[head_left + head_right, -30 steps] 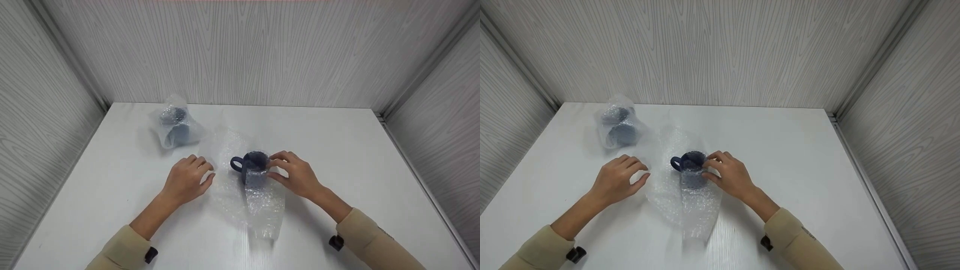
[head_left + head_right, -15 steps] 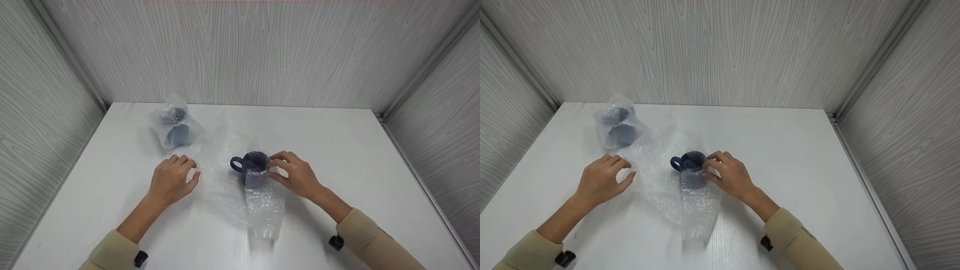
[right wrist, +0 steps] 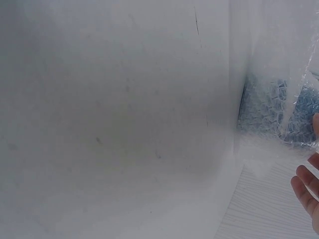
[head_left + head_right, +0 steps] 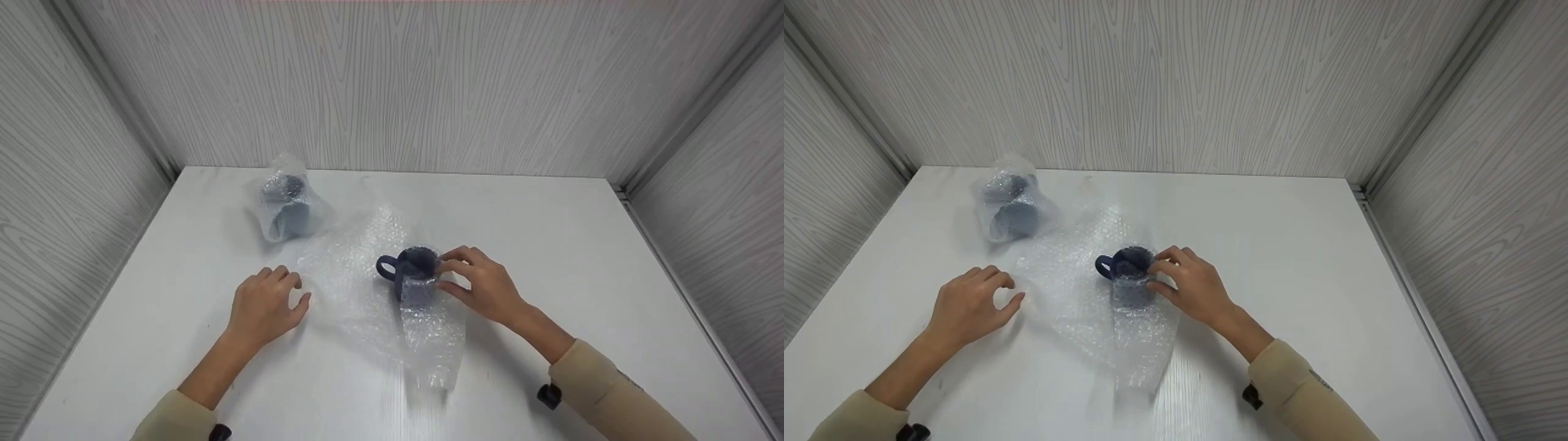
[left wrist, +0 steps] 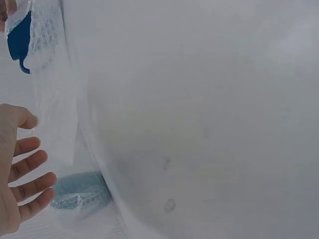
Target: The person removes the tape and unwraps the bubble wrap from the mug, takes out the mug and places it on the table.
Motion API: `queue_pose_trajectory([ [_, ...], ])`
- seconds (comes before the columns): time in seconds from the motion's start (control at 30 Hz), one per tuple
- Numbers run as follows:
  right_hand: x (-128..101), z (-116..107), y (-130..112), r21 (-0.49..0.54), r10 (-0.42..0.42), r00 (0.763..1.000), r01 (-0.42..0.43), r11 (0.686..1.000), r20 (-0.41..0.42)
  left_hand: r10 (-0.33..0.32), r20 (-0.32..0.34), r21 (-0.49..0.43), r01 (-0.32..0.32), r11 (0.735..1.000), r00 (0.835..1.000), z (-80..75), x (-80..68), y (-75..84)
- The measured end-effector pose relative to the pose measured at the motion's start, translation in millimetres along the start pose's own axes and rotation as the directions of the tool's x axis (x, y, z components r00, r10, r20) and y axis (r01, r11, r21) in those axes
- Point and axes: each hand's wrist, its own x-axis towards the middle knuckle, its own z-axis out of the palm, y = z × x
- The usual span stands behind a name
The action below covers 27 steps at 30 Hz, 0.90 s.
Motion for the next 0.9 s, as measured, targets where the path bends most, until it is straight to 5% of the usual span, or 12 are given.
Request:
queue_pose_trajectory([
  [0.2,-0.5,-0.2,-0.7,0.000,0.003,1.000,-0.003,1.000,-0.003,-0.052,0.036,0.014,0.052,0.999,0.998,-1.0,-5.9,-2.8],
  [0.43,-0.1,0.1,-0.7,-0.003,0.014,1.000,-0.014,1.000,0.011,-0.054,-0.022,0.010,0.055,0.998,0.998,-9.8,-2.3,-6.0],
  [0.7,0.2,0.1,-0.7,-0.005,0.007,1.000,-0.007,1.000,0.008,-0.004,-0.137,-0.004,0.003,1.000,0.991,-25.1,14.1,-0.1],
  [0.9,0.4,-1.0,-1.6,-0.007,0.015,1.000,-0.015,1.000,0.014,0.024,-0.093,-0.002,-0.025,1.000,0.995,-31.3,31.5,17.1],
])
